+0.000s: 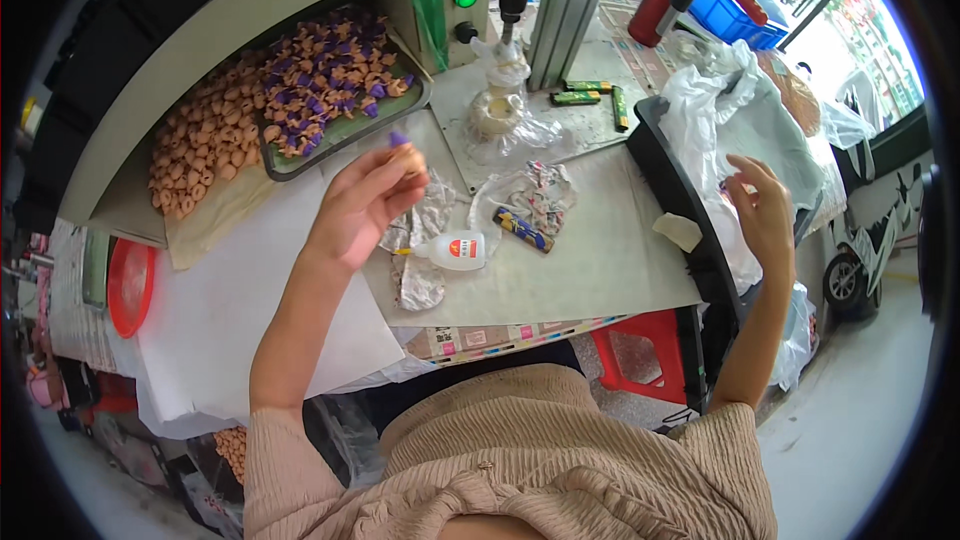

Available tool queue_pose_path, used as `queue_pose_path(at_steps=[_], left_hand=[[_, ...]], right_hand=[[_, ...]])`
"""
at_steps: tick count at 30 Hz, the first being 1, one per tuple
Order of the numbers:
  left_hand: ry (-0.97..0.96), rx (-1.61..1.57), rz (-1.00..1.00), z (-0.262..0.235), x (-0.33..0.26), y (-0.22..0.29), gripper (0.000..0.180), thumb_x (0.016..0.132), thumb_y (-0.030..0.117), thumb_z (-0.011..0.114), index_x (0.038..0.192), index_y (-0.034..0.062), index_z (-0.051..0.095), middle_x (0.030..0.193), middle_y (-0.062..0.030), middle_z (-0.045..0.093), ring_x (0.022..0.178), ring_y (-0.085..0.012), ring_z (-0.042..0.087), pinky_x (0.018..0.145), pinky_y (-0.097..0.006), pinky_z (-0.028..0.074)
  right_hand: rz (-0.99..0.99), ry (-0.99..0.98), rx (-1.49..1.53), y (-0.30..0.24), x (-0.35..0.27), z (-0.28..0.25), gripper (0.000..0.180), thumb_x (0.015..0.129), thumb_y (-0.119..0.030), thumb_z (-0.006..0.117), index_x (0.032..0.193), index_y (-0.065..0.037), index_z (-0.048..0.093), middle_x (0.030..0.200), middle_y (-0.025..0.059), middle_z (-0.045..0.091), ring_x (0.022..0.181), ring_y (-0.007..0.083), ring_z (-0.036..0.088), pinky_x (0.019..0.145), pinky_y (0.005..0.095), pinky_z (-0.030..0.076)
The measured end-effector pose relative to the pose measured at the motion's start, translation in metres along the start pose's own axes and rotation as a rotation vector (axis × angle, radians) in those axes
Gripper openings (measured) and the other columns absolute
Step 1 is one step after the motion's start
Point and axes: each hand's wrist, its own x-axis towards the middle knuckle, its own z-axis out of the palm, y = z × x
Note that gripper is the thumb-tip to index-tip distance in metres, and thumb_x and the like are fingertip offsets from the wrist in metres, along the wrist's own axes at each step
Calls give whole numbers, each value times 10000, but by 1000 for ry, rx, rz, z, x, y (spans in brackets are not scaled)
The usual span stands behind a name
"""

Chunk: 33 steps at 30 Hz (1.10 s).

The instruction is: Gluing small ceramic figurine parts together at a workbench.

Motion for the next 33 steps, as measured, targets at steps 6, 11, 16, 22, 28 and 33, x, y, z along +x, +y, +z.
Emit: queue_pose_path(at_steps=[6, 11, 16, 22, 28, 33], left_hand=[[41, 354, 111, 33, 89, -20, 223, 862, 161, 698, 1046, 44, 654, 1005, -14, 640, 871, -107, 605, 777, -243, 482], [151, 851, 507, 31, 130, -49, 308, 743, 163, 790, 999, 43, 670, 1002, -47, 523, 891, -158, 550, 801, -297, 466], [178, 1022, 744, 31, 137, -64, 264, 752, 158, 792, 962, 49, 677, 1000, -47, 511, 1003, -175, 505, 795, -303, 482], [215, 755, 538, 37, 128, -64, 277, 754, 114, 788, 985, 43, 653, 1085, -73, 473, 1000, -192, 500, 810, -289, 499], [160, 910, 719, 25, 129, -67, 302, 723, 72, 775, 986, 50, 629, 1065, -87, 492, 1003, -244, 496, 854, -332, 460], [202, 909, 714, 18, 126, -61, 322, 686, 91, 784, 959, 51, 619, 1042, -95, 510, 1023, -281, 479, 901, -363, 411]], right_hand=[[-253, -220, 191, -105, -4, -21, 221, 842, -15, 621, 1058, 13, 659, 926, 134, 676, 777, 194, 642, 692, 302, 497], [-456, -263, 157, -136, 3, -32, 244, 794, -16, 674, 1034, 26, 657, 884, 150, 663, 757, 263, 644, 682, 331, 497], [-632, -323, 70, -160, 30, -37, 216, 799, -19, 669, 1012, 14, 661, 857, 157, 655, 738, 308, 636, 666, 357, 501], [-841, 18, 232, -199, 87, -7, 199, 819, -52, 665, 1013, -8, 667, 845, 123, 658, 722, 259, 636, 645, 323, 502], [-818, 380, 724, -253, 166, 12, 472, 875, -291, 632, 1209, 37, 565, 939, 93, 664, 917, 183, 615, 817, 302, 460], [-297, -129, 767, -293, 187, -17, 578, 824, -297, 686, 1272, 32, 525, 933, 105, 668, 867, 157, 613, 740, 279, 468]])
